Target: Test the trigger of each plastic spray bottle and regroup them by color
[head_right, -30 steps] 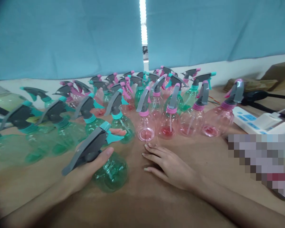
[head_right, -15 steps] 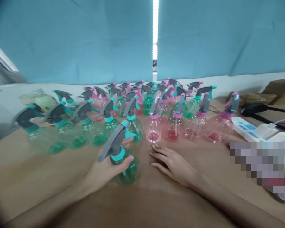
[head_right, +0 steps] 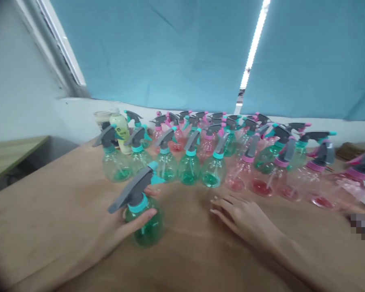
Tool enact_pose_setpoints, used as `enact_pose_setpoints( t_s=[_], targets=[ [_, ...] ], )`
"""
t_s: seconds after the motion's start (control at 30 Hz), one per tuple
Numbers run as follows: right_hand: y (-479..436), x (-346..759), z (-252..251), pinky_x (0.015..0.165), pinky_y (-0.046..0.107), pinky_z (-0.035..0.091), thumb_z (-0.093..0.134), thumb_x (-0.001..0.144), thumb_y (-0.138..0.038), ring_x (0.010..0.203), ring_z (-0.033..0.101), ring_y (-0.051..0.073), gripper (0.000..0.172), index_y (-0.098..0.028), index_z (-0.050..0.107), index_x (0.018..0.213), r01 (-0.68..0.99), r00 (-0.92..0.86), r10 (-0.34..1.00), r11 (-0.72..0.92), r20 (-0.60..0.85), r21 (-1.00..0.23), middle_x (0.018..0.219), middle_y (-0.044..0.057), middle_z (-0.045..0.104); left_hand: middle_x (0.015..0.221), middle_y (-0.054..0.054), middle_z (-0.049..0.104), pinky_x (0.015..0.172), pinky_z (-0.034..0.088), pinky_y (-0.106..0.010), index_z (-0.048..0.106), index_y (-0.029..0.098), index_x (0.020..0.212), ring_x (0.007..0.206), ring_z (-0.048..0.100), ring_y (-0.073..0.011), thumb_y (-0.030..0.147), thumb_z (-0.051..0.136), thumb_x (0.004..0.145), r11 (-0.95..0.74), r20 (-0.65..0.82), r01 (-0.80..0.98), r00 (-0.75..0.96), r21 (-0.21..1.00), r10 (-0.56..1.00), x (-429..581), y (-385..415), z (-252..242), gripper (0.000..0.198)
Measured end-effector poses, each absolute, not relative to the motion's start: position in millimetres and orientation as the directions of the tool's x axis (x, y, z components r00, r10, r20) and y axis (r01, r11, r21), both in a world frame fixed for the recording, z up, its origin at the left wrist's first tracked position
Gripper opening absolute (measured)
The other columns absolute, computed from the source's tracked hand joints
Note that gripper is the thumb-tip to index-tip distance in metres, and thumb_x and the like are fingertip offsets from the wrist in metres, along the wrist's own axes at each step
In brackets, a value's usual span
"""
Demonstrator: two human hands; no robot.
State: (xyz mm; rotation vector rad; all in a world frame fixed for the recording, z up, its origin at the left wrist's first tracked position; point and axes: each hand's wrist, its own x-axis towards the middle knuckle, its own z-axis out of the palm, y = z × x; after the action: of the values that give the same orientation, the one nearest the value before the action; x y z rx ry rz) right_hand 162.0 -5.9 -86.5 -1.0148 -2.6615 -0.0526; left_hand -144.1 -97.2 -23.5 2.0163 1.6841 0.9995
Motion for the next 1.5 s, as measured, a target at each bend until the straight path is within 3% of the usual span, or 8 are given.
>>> enact_pose_setpoints(
  t_s=[0.2, 0.37, 0.47, 0.67, 0.87, 1.1, 1.33, 1.5],
  targets=[
    [-18.1, 90.3, -51.1, 0.074, 0.039, 0.057, 0.041, 0.096, -0.032, 0.086, 0.07, 0.023, 0.027, -0.024, 0.065, 0.105, 0.544, -0.75, 0.574, 0.818, 0.328, -0.189, 0.102, 0.005, 0.072, 0.107, 0.0, 0.071, 0.097, 0.045, -0.051, 0.063, 0.032, 0.101, 0.101, 0.064, -0.0282, 0.052, 0.057, 0.082, -0.092, 0.435, 0.831, -0.189, 0.549, 0.881, -217.8, -119.4, -21.4, 0.028],
    [-19.6, 34.3, -28.2, 0.063, 0.033, 0.054, 0.047, 0.094, -0.033, 0.072, 0.069, 0.019, 0.023, -0.023, 0.065, 0.105, 0.462, -0.751, 0.553, 0.831, 0.36, -0.31, 0.098, 0.003, 0.072, 0.107, -0.004, 0.069, 0.097, 0.045, -0.054, 0.063, 0.028, 0.098, 0.108, 0.059, -0.0324, 0.054, 0.061, 0.077, -0.048, 0.557, 0.793, -0.382, 0.607, 0.737, -272.0, -117.7, -29.7, 0.033],
    [-17.7, -0.6, -17.2, 0.069, 0.035, 0.053, 0.049, 0.094, -0.035, 0.074, 0.068, 0.019, 0.025, -0.023, 0.063, 0.112, 0.457, -0.728, 0.565, 0.822, 0.389, -0.34, 0.104, 0.004, 0.07, 0.1, -0.006, 0.071, 0.091, 0.051, -0.048, 0.061, 0.025, 0.1, 0.1, 0.064, -0.0309, 0.053, 0.065, 0.075, -0.06, 0.554, 0.727, -0.465, 0.684, 0.691, -296.0, -107.7, -27.7, 0.038],
    [-11.1, -70.5, -2.8, 0.087, 0.044, 0.05, 0.055, 0.09, -0.035, 0.098, 0.065, 0.027, 0.041, -0.017, 0.054, 0.127, 0.474, -0.651, 0.629, 0.774, 0.425, -0.419, 0.122, 0.01, 0.063, 0.1, -0.011, 0.071, 0.092, 0.048, -0.048, 0.062, 0.019, 0.1, 0.101, 0.064, -0.0339, 0.049, 0.061, 0.079, -0.033, 0.602, 0.77, -0.47, 0.637, 0.645, -329.2, -69.4, -21.8, 0.037],
    [4.6, -111.5, -4.0, 0.096, 0.051, 0.044, 0.057, 0.087, -0.038, 0.121, 0.05, 0.035, 0.061, -0.008, 0.041, 0.138, 0.504, -0.606, 0.675, 0.736, 0.422, -0.453, 0.135, 0.02, 0.052, 0.104, -0.011, 0.069, 0.09, 0.046, -0.047, 0.057, 0.02, 0.107, 0.101, 0.063, -0.0338, 0.05, 0.061, 0.08, -0.03, 0.616, 0.784, -0.463, 0.619, 0.637, -356.4, -30.1, -26.9, 0.04],
    [17.5, -135.4, -2.5, 0.094, 0.049, 0.045, 0.059, 0.085, -0.036, 0.119, 0.052, 0.037, 0.068, 0.001, 0.038, 0.138, 0.528, -0.581, 0.722, 0.685, 0.375, -0.501, 0.129, 0.027, 0.054, 0.091, -0.01, 0.068, 0.079, 0.046, -0.044, 0.058, 0.02, 0.099, 0.088, 0.062, -0.0323, 0.051, 0.059, 0.08, 0.028, 0.596, 0.799, -0.471, 0.601, 0.651, -359.8, -7.2, -19.2, 0.037],
    [17.3, -153.8, -2.6, 0.082, 0.046, 0.05, 0.06, 0.084, -0.038, 0.106, 0.061, 0.037, 0.075, -0.005, 0.028, 0.143, 0.54, -0.557, 0.759, 0.639, 0.337, -0.547, 0.111, 0.023, 0.064, 0.094, -0.01, 0.067, 0.078, 0.046, -0.039, 0.057, 0.019, 0.095, 0.089, 0.061, -0.0302, 0.054, 0.058, 0.078, 0.018, 0.584, 0.802, -0.45, 0.597, 0.676, -358.9, -0.7, -20.1, 0.039],
    [20.2, -165.8, -9.4, 0.08, 0.044, 0.051, 0.062, 0.083, -0.041, 0.108, 0.06, 0.036, 0.069, -0.008, 0.036, 0.138, 0.54, -0.534, 0.768, 0.632, 0.354, -0.556, 0.109, 0.021, 0.064, 0.088, -0.007, 0.066, 0.076, 0.045, -0.038, 0.057, 0.02, 0.092, 0.086, 0.06, -0.0302, 0.055, 0.062, 0.075, -0.021, 0.576, 0.781, -0.442, 0.624, 0.687, -360.6, -2.3, -18.6, 0.039]
  ],
)
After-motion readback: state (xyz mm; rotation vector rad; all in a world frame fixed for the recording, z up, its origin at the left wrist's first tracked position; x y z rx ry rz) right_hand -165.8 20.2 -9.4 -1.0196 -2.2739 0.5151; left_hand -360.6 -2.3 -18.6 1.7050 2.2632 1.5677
